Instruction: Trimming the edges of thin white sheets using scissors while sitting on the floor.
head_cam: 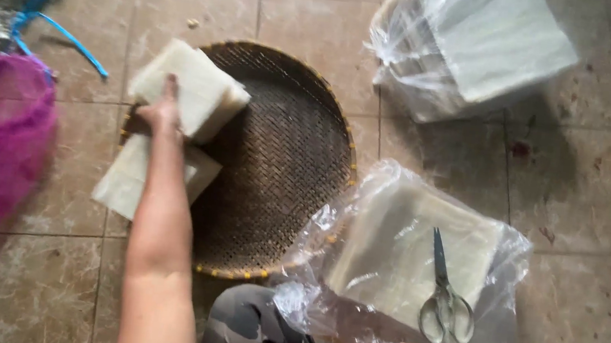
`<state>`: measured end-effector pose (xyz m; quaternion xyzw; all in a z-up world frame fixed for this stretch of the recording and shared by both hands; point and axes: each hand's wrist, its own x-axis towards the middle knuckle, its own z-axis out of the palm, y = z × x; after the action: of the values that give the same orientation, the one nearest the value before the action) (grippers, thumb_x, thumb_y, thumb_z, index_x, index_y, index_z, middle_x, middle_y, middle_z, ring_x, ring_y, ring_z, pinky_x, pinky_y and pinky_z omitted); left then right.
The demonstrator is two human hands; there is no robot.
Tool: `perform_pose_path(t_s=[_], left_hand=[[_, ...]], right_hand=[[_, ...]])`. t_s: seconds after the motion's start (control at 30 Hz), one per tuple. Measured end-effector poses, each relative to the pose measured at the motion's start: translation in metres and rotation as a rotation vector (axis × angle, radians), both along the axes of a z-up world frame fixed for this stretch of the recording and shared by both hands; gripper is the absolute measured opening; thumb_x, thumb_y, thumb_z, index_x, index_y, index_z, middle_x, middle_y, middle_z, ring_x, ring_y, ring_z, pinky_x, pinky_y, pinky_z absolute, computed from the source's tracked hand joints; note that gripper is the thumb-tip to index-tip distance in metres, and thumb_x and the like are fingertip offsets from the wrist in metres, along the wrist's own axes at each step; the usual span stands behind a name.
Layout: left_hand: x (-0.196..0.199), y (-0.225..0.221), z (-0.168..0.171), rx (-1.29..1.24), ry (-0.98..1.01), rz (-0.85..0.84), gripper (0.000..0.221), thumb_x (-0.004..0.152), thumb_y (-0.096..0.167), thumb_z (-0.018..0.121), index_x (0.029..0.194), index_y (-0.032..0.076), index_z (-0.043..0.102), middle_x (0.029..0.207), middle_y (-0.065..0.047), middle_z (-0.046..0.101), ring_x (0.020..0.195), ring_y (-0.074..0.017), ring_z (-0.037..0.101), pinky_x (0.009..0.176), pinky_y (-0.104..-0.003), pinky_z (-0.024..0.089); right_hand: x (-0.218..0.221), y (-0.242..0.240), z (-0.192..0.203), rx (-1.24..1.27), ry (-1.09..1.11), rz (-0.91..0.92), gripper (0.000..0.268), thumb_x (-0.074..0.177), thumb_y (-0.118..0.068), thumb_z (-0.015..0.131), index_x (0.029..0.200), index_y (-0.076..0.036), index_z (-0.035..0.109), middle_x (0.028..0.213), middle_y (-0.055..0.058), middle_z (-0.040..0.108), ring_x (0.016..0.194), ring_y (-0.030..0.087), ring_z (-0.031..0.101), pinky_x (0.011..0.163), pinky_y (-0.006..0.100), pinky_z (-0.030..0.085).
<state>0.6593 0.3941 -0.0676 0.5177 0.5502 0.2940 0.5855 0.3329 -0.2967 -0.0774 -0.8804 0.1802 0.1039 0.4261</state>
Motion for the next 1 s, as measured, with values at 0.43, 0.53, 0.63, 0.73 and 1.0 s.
perform_pose_path(t_s=[0.43,0.53,0.63,0.73,1.0], left_hand=[[-0.053,-0.019,0.03,0.699,0.309,-0.225,0.084,0.103,0.031,0.093,0.145,-0.005,0.03,0.139,-0.031,0.048,0.128,-0.0433,0.058,0.108,-0.049,0.047],[-0.137,-0.188,0.16,0.956,-0.135,-0.754,0.011,0.11,0.006,0.065,0.103,-0.001,0.068,0.094,-0.014,0.067,0.081,-0.0249,0.06,0.079,-0.035,0.052],[-0.207,-0.267,0.121,1.434,-0.065,-1.263,0.033,0.09,0.059,0.064,0.079,0.028,0.068,0.068,-0.002,0.058,0.068,-0.0245,0.058,0.068,-0.038,0.051],[-0.292,-0.363,0.113,0.829,-0.007,-1.76,0.025,0.076,0.027,0.082,0.091,0.009,0.073,0.087,-0.017,0.076,0.087,-0.042,0.072,0.073,-0.053,0.057],[-0.295,-0.39,0.024,1.433,0.773,-1.861,0.015,0.083,0.025,0.065,0.093,0.016,0.073,0.075,-0.004,0.075,0.071,-0.0284,0.078,0.059,-0.041,0.059]], right_hand=[[0.095,0.005,0.12,-0.444,-0.267,0.151,0.025,0.083,-0.036,0.078,0.092,-0.015,0.071,0.071,0.002,0.065,0.06,0.028,0.061,0.058,0.04,0.048],[0.117,-0.008,0.079,-0.572,-0.15,0.207,0.042,0.082,-0.043,0.079,0.112,-0.015,0.068,0.104,0.007,0.07,0.089,0.033,0.068,0.075,0.045,0.054],[0.126,-0.008,0.064,-0.593,-0.139,0.232,0.048,0.074,-0.032,0.088,0.108,-0.005,0.069,0.1,0.018,0.07,0.09,0.04,0.073,0.077,0.053,0.061],[0.126,-0.016,0.047,-0.522,-0.056,0.181,0.042,0.078,-0.039,0.083,0.106,-0.01,0.069,0.101,0.013,0.071,0.093,0.038,0.074,0.078,0.051,0.06],[0.113,-0.112,0.036,-0.459,-0.265,-0.519,0.038,0.073,-0.04,0.085,0.097,-0.015,0.071,0.088,0.009,0.071,0.089,0.035,0.073,0.077,0.046,0.058]])
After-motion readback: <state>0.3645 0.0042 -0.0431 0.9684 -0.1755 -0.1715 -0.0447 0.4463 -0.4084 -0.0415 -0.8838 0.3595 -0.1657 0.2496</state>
